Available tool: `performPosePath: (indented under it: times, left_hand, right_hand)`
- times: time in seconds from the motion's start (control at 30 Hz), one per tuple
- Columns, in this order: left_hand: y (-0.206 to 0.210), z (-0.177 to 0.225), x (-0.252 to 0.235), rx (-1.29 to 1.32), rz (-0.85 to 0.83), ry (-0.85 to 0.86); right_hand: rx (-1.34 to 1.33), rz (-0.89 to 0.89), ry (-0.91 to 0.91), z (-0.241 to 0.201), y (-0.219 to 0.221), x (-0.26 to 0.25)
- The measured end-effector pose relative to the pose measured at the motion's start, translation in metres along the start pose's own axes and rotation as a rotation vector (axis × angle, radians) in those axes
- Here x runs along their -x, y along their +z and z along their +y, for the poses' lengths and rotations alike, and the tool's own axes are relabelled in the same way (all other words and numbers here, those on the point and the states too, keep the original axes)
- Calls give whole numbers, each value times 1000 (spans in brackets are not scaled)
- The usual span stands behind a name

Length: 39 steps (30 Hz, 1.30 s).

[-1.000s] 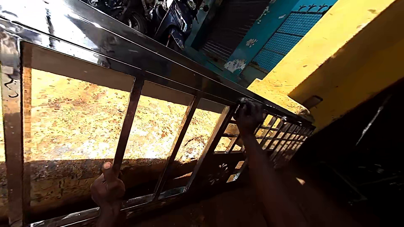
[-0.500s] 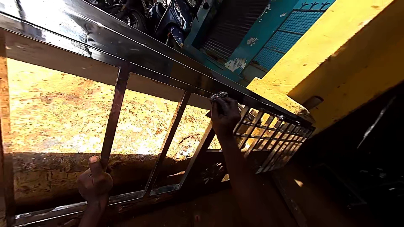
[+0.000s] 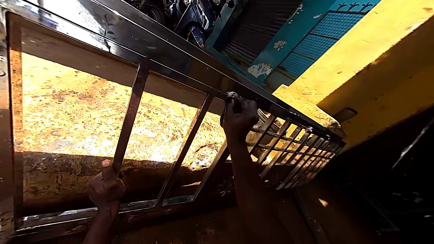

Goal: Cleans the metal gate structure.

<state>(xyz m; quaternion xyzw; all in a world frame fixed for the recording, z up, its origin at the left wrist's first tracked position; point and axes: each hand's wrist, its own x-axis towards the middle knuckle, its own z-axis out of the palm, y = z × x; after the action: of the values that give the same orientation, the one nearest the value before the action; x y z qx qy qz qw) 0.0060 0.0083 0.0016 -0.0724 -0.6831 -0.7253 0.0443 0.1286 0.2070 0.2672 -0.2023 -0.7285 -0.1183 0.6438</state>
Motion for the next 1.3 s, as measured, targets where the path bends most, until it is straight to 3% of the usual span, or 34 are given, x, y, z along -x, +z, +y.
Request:
performPosePath:
  times: [0.07,0.23,0.33,0.4,0.5,0.57,0.73,0.87,0.97,1.07,1.17,1.3]
  left_hand:
    - [-1,1,2,8,-11,-15]
    - [-5,3,1,-54,-15,-48]
    - [-4,0,0,-63,-8,-40]
    - [-3,0,0,-74,-7,-37]
    - [-4,-1,-2,-91,-14,-31]
    - [-4,-3,-1,-100,-17,-29]
    - [-3,-7,-4,-79,-30,-43]
    - [-4,-6,-5,-83,-47,-43]
    - [-5,-3,-7,-80,-56,-31]
    - [-5,-4,-7,-57,-73,-46]
    - [-6,-7,-4,-36,-81,-68]
    - [-7,-5,-3,-40,-71,-58]
  right_hand:
    - [-54,-43,-121,-16,6,1]
    - [19,-53,118,22,-13,-9]
    - [-35,-47,-91,-17,6,4]
    - [-93,-53,-151,-17,11,8]
    - [-187,-53,102,6,1,11]
    - [-285,-49,238,-3,-5,6]
    - [-135,-81,74,-62,22,18]
    - [-17,-202,262,-72,26,61]
    - [150,-284,375,-86,24,34]
    - [227,-192,418,-93,29,6]
    - [150,-100,380,-86,31,52]
    - [116,-226,457,-76,9,214]
